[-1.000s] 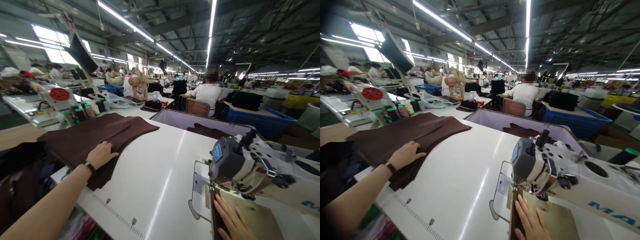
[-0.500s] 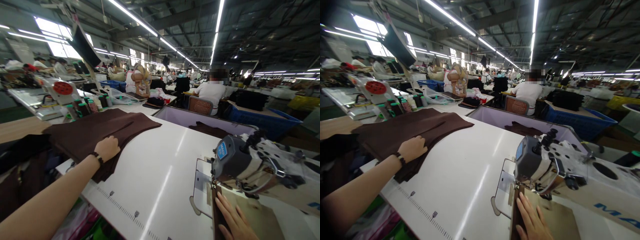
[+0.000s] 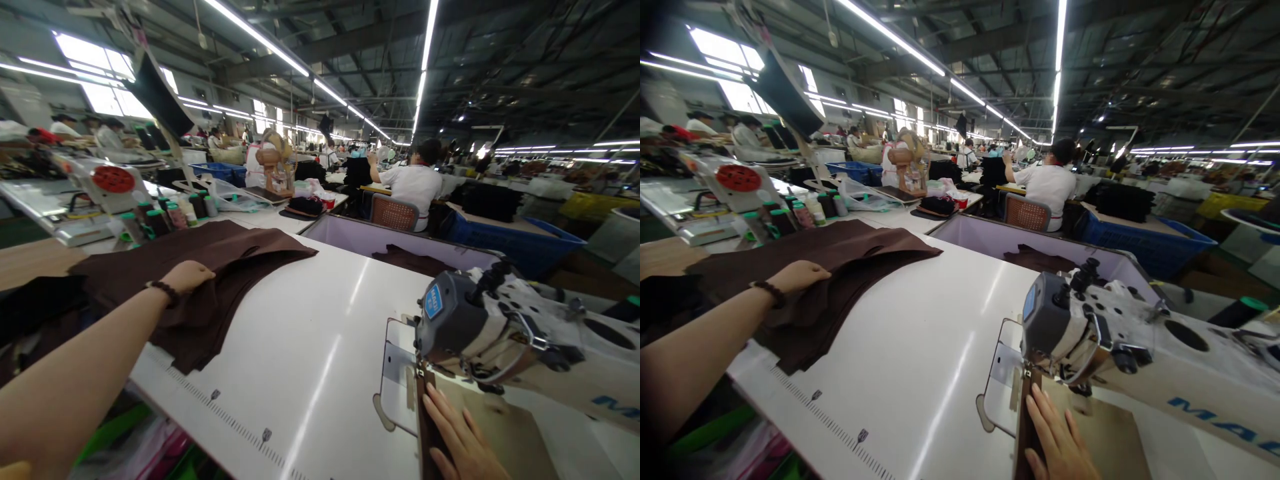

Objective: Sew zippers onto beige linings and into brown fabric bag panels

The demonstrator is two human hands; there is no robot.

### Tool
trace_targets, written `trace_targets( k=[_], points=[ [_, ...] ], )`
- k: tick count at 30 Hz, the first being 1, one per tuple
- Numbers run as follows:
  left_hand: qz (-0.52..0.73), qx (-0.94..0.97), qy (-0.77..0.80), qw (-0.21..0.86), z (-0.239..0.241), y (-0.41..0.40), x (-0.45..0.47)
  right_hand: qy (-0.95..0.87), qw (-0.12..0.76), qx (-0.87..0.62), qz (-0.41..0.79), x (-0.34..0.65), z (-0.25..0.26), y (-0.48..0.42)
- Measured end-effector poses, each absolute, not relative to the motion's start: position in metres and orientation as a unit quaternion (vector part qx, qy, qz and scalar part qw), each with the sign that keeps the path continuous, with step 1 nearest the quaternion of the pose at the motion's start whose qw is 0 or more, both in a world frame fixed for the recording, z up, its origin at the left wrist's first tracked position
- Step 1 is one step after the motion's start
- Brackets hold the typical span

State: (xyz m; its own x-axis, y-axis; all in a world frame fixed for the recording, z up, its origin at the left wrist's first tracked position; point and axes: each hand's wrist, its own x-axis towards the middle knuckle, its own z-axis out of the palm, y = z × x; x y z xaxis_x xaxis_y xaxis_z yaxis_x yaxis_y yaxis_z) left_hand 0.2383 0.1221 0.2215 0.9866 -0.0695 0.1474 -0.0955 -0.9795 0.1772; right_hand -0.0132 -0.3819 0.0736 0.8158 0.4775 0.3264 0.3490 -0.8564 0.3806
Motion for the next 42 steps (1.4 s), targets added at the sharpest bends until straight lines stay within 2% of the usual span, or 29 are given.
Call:
trace_targets(
  k=[3, 7, 10, 14, 16, 19, 24, 30, 35, 40, 42],
  points=[
    [0.074, 0.989, -0.042, 0.117, 0.257, 0.122, 0.240, 0.207, 0.119, 0.950, 0.200, -0.014, 0.072, -0.381],
    [0.052, 0.975, -0.164, 0.143, 0.276, 0.068, 0.231, 0.155, 0.022, 0.974, 0.161, -0.019, 0.078, -0.373],
    [-0.001, 0.947, -0.281, 0.156, 0.244, 0.001, 0.202, 0.097, -0.047, 0.990, 0.092, -0.026, 0.098, -0.360],
    [-0.047, 0.890, -0.416, 0.179, 0.170, -0.063, 0.140, 0.056, -0.092, 0.994, -0.014, -0.028, 0.126, -0.348],
    [-0.038, 0.842, -0.520, 0.139, 0.145, -0.075, 0.119, 0.055, -0.103, 0.993, -0.036, -0.026, 0.132, -0.348],
    [-0.049, 0.785, -0.609, 0.100, 0.135, -0.078, 0.110, 0.044, -0.116, 0.992, -0.012, -0.025, 0.131, -0.350],
    [-0.101, 0.780, -0.612, 0.086, 0.149, -0.081, 0.091, 0.051, -0.128, 0.990, 0.028, -0.027, 0.125, -0.351],
    [-0.169, 0.756, -0.630, 0.055, 0.132, -0.091, 0.038, 0.054, -0.121, 0.991, 0.029, -0.027, 0.127, -0.352],
    [-0.156, 0.752, -0.628, 0.125, 0.128, -0.076, 0.048, 0.056, -0.114, 0.992, 0.024, -0.027, 0.127, -0.352],
    [-0.200, 0.762, -0.589, 0.182, 0.154, -0.083, 0.072, 0.059, -0.117, 0.991, 0.026, -0.026, 0.126, -0.353],
    [-0.187, 0.772, -0.559, 0.236, 0.166, -0.096, 0.078, 0.061, -0.120, 0.991, 0.026, -0.026, 0.126, -0.353]
  ],
)
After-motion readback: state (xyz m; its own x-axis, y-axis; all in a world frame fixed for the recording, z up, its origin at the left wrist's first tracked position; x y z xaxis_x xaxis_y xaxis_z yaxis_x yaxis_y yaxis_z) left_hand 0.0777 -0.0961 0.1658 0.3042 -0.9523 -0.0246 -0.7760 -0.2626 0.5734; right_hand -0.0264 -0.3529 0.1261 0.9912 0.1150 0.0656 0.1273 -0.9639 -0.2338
